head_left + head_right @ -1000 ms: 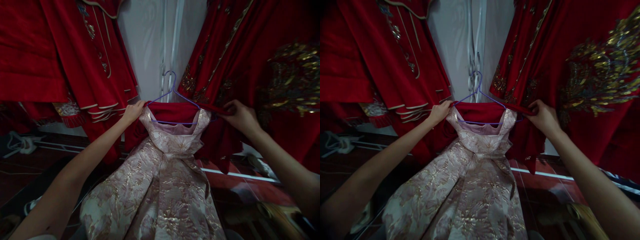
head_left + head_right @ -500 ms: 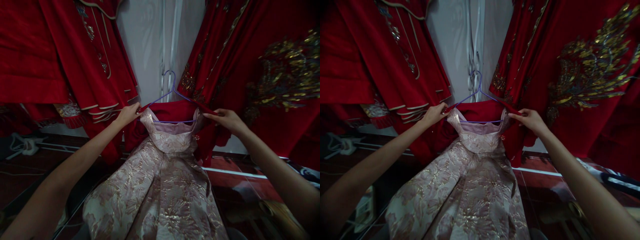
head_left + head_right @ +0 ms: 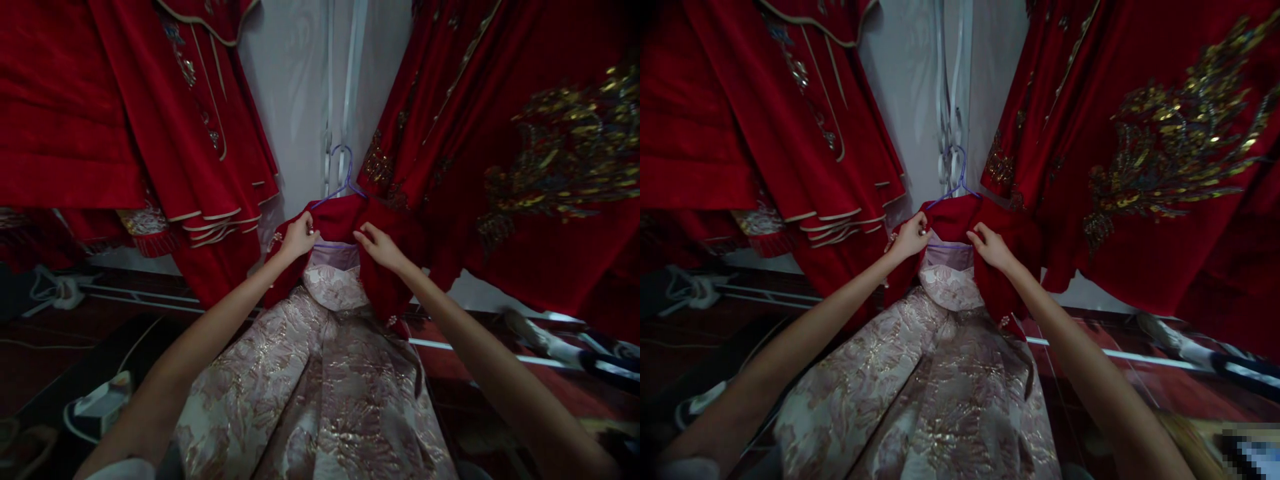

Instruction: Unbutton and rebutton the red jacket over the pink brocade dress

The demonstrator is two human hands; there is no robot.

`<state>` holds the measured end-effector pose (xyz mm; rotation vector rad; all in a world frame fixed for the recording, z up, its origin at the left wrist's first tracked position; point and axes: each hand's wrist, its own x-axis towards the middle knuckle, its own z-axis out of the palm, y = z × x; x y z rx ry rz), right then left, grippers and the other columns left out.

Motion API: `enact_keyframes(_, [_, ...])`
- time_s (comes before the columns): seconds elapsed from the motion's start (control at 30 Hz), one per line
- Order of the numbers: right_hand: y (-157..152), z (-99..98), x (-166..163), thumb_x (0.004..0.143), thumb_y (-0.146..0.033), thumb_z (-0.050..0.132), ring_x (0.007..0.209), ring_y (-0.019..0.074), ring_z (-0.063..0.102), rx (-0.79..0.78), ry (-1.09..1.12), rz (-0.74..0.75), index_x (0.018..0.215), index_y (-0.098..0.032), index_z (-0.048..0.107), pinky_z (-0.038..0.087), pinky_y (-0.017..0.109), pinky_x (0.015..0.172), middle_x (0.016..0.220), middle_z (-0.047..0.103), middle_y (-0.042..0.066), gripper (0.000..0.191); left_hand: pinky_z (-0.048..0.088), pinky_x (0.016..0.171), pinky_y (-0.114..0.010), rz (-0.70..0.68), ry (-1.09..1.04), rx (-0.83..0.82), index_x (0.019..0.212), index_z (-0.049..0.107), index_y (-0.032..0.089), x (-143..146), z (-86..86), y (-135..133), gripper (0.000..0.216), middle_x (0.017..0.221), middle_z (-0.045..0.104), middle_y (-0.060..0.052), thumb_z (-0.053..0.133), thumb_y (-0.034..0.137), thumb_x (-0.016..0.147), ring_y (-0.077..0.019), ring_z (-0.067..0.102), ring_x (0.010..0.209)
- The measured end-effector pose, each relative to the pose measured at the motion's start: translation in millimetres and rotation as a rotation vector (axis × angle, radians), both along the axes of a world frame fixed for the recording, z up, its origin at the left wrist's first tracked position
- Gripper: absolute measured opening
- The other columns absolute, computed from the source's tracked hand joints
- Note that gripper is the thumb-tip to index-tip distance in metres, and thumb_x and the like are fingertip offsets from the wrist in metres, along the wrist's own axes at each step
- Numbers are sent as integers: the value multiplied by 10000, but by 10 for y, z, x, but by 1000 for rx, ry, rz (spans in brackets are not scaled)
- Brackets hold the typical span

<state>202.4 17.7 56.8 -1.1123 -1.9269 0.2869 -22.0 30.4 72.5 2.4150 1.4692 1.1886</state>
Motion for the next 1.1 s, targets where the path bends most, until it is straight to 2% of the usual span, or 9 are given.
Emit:
enact_keyframes(0.13, [-89, -61, -375, 863, -499, 419, 683, 120, 450, -54, 153, 248, 775, -204, 437, 385, 237, 681, 729, 480, -21, 309, 326, 528, -182, -424, -163, -145, 793, 438, 173, 208, -65, -89, 168, 638, 446, 66, 555, 145, 675, -65, 434, 546])
enact_keyframes(0.2, [-145, -115, -441, 863, -506, 419, 687, 115, 443, -84, 263, 275, 763, -206, 433, 393, 230, 688, 722, 462, -26, 317, 348, 545, -183, -504, -194, -194, 835, 442, 175, 228, -122, -154, 212, 665, 469, 62, 562, 131, 667, -67, 456, 566])
enact_keyframes(0.27, [-186, -188, -454, 858, -509, 435, 683, 110, 440, -85, 371, 223, 754, -209, 433, 398, 224, 689, 715, 449, -30, 317, 386, 596, -196, -476, -196, -186, 907, 453, 183, 218, -211, -202, 290, 711, 515, 49, 579, 114, 656, -84, 506, 625])
enact_keyframes(0.4, [-220, -321, -448, 832, -510, 478, 626, 102, 439, -79, 601, 91, 736, -218, 424, 418, 214, 626, 668, 418, -43, 312, 430, 659, -215, -312, -292, -126, 1007, 460, 190, 228, -457, -242, 344, 802, 567, 11, 596, 132, 696, -103, 561, 718])
enact_keyframes(0.57, [-268, -347, -416, 714, -502, 611, 634, 107, 519, -308, 742, 156, 792, -227, 450, 495, 231, 551, 722, 503, -41, 329, 452, 674, -225, -214, -482, -82, 992, 457, 186, 278, -641, -291, 277, 841, 596, -14, 604, 248, 766, -111, 592, 740])
enact_keyframes(0.7, [-327, -332, -350, 687, -374, 656, 774, 123, 594, -363, 724, 250, 901, -211, 543, 534, 264, 675, 839, 591, -2, 292, 457, 750, -243, -274, -380, -47, 924, 509, 188, 228, -616, -334, 129, 918, 620, -22, 544, 194, 800, -120, 601, 806])
enact_keyframes(0.8, [-342, -357, -325, 690, -298, 654, 802, 128, 609, -334, 647, 279, 940, -190, 591, 532, 288, 744, 884, 629, 30, 280, 450, 777, -250, -280, -278, -10, 936, 525, 189, 166, -569, -351, 139, 931, 627, -18, 515, 153, 802, -126, 595, 831])
enact_keyframes(0.97, [-317, -390, -351, 726, -313, 653, 766, 134, 623, -220, 569, 234, 944, -182, 606, 552, 297, 722, 883, 647, 42, 258, 442, 727, -234, -316, -131, 30, 954, 534, 186, 92, -462, -397, 178, 911, 626, -20, 506, 133, 787, -123, 583, 786])
enact_keyframes(1.1, [-336, -349, -376, 755, -351, 640, 752, 147, 642, -88, 461, 118, 919, -176, 631, 558, 291, 708, 905, 664, 63, 240, 432, 651, -225, -318, -13, 51, 964, 563, 183, 77, -333, -464, 197, 815, 626, -10, 548, 179, 768, -117, 566, 683])
